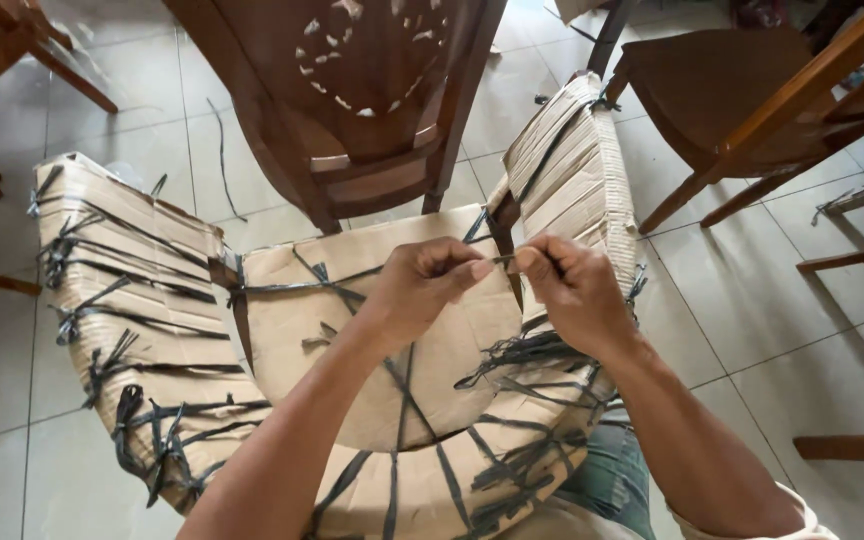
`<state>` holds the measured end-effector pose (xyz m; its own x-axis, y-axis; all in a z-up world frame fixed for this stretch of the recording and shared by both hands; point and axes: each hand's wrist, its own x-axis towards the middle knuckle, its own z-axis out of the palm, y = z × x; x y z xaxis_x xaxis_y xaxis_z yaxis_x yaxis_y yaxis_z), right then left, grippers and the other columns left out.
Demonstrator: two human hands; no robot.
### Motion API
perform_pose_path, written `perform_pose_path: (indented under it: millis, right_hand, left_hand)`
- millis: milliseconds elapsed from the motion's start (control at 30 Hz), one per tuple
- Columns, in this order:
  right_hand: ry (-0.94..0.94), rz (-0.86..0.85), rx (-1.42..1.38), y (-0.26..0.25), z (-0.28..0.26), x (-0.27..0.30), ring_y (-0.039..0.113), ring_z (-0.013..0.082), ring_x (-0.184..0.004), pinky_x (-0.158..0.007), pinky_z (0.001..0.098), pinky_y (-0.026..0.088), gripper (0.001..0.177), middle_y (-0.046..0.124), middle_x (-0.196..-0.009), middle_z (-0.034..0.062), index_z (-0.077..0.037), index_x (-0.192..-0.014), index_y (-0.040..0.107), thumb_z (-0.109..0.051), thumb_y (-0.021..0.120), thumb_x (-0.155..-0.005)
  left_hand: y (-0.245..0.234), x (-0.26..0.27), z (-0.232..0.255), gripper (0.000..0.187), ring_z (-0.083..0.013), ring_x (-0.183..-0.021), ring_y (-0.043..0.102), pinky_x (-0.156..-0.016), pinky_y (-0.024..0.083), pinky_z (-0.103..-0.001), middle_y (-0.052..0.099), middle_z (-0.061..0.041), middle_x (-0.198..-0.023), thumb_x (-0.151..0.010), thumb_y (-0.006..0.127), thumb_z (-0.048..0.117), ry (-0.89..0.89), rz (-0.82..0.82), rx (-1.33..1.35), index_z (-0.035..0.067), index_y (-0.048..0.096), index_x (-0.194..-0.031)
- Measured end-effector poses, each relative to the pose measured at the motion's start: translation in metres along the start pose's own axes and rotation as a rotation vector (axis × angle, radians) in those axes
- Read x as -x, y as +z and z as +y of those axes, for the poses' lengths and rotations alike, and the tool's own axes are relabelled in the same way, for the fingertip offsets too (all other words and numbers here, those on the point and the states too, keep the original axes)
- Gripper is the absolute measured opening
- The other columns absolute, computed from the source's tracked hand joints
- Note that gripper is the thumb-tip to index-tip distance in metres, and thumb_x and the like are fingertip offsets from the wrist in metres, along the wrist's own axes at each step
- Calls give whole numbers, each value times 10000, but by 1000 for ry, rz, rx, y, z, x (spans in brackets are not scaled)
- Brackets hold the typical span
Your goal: The person sits on the floor and ties black plastic strapping around the frame of a padded wooden chair, knotting each strap by hand and pulling it tight. They work around the chair seat, securing straps at multiple points along the frame edge.
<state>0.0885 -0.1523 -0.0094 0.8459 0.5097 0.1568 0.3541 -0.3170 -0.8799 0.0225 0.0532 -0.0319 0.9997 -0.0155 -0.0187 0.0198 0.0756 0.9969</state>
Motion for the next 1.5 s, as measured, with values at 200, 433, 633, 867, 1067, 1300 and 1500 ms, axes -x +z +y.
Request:
perform_pose_path:
  millis: [200,433,633,867,1067,1300,1500]
  right_hand:
    - [21,199,-202,-20,17,-7,484,56,-585,-535,230,400,334,554,-639,-20,-45,-858,661,-289,586,-1074]
    - [-31,234,-534,-35,27,2,517,97,-647,-568,251,414,330,553,-732,4,-40,-912,604,-331,614,-1069]
    - [-48,322,-678,-55,36,-3,532,110,-660,-571,260,423,330,596,-766,27,-64,-912,585,-348,647,-1069]
    - [-17,466,-587,-101,75,-2,545,84,-718,-658,230,433,234,628,-851,15,-40,-1080,672,-258,608,-1134]
    - [71,565,-598,-133,129,-2,600,78,-799,-715,219,462,163,669,-923,5,-54,-1110,676,-193,594,-1132]
    - [192,575,-606,-155,206,-7,595,72,-785,-696,223,460,159,676,-912,4,-65,-1105,679,-192,584,-1100]
    - [359,495,-591,-147,291,-23,609,88,-811,-697,251,491,174,690,-915,0,-93,-1106,689,-200,561,-1055]
  left_hand:
    - [-6,1,20,207,-55,-616,401,-525,324,-246,504,72,-667,-948,742,252,-61,69,-245,49,752,-910]
    - [-26,-7,-3,115,-89,-906,633,-810,527,-228,612,16,-1005,-961,678,148,532,121,-579,45,723,-981]
    - [-31,-9,5,227,-106,-714,544,-641,436,-251,614,53,-731,-1008,657,250,-79,30,-249,40,732,-968]
    - [-44,-25,-24,297,-103,-656,556,-577,438,-310,677,3,-750,-995,665,300,-170,253,-435,26,780,-1015]
    - [-42,-52,-60,318,-114,-588,559,-552,456,-338,665,-45,-654,-942,691,333,-269,325,-725,36,790,-996]
    - [-38,-93,-130,349,-114,-566,493,-526,422,-363,599,-63,-619,-947,723,341,-402,308,-814,-3,782,-954]
    - [1,-149,-157,296,-137,-521,541,-518,436,-360,632,-57,-594,-939,691,352,-467,185,-871,87,811,-995]
